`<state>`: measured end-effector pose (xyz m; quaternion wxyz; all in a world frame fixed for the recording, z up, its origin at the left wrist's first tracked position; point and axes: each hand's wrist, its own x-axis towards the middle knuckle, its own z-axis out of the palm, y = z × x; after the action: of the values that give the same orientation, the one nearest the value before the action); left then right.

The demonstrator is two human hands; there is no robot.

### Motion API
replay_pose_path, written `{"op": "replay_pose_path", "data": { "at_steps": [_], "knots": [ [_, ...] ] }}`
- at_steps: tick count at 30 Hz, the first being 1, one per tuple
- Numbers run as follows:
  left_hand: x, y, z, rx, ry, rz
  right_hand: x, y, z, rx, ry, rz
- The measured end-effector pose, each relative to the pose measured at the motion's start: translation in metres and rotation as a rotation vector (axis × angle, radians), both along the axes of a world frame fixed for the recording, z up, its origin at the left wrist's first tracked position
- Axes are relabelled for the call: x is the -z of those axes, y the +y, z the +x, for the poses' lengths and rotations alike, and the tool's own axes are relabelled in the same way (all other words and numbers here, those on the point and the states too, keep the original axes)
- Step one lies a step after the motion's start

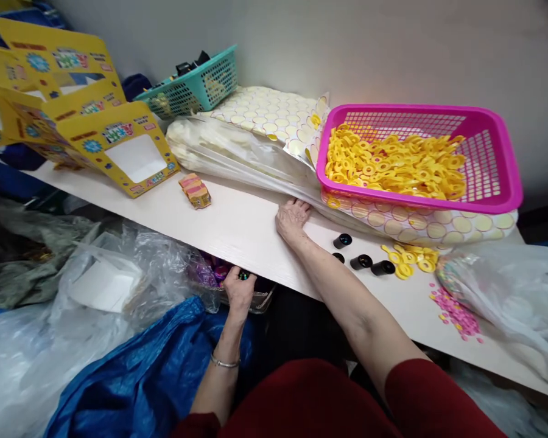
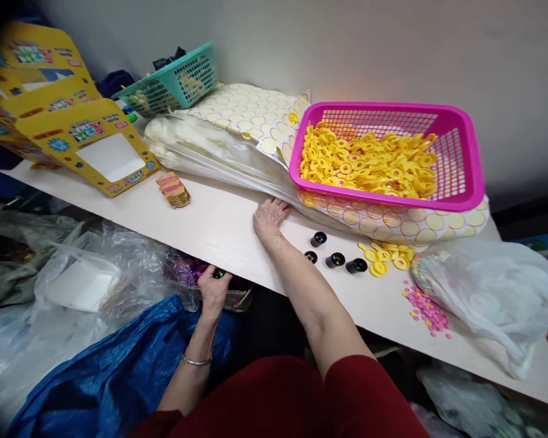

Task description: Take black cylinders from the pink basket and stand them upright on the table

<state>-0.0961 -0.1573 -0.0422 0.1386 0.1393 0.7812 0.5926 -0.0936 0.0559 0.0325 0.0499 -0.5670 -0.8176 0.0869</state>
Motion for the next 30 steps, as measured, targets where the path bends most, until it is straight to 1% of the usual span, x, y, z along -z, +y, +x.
{"op": "replay_pose_path", "data": {
  "at_steps": [2, 6, 10, 13, 15, 17, 18, 20, 23, 24, 26, 28, 30],
  "knots": [
    [0.0, 0.001, 0.0, 0.006, -0.011, -0.007, -0.001, 0.002, 0.0, -0.027, 0.005, -0.017],
    [-0.006, 0.001, 0.005, 0.011, -0.003, -0.039, -0.002, 0.004, 0.005, -0.062, -0.002, -0.043],
    [-0.008, -0.001, 0.008, 0.03, 0.002, -0.059, 0.01, 0.008, 0.01, -0.162, 0.036, 0.022],
    [-0.009, -0.003, 0.009, 0.064, 0.017, -0.036, 0.015, 0.0, 0.015, -0.203, 0.115, 0.029],
    [-0.012, -0.005, 0.011, 0.103, 0.046, -0.011, 0.012, -0.018, 0.026, -0.285, 0.154, -0.013],
    [-0.016, -0.009, 0.014, 0.138, 0.098, 0.008, 0.006, -0.045, 0.045, -0.453, 0.203, -0.099],
    [-0.018, -0.011, 0.017, 0.158, 0.134, 0.014, 0.003, -0.06, 0.057, -0.533, 0.261, -0.147],
    [-0.022, -0.018, 0.022, 0.201, 0.219, 0.028, -0.002, -0.092, 0.085, -0.595, 0.325, -0.188],
    [-0.029, -0.026, 0.033, 0.275, 0.31, 0.066, -0.01, -0.128, 0.128, -0.604, 0.63, -0.241],
    [-0.031, -0.028, 0.038, 0.296, 0.321, 0.08, -0.012, -0.136, 0.139, -0.625, 0.697, -0.244],
    [-0.035, -0.028, 0.048, 0.343, 0.33, 0.111, -0.016, -0.146, 0.157, -0.704, 0.755, -0.225],
    [-0.039, -0.027, 0.059, 0.399, 0.342, 0.154, -0.018, -0.151, 0.168, -0.805, 0.727, -0.164],
    [-0.042, -0.023, 0.069, 0.449, 0.36, 0.22, -0.017, -0.153, 0.176, -0.869, 0.641, -0.055]
  ]
}}
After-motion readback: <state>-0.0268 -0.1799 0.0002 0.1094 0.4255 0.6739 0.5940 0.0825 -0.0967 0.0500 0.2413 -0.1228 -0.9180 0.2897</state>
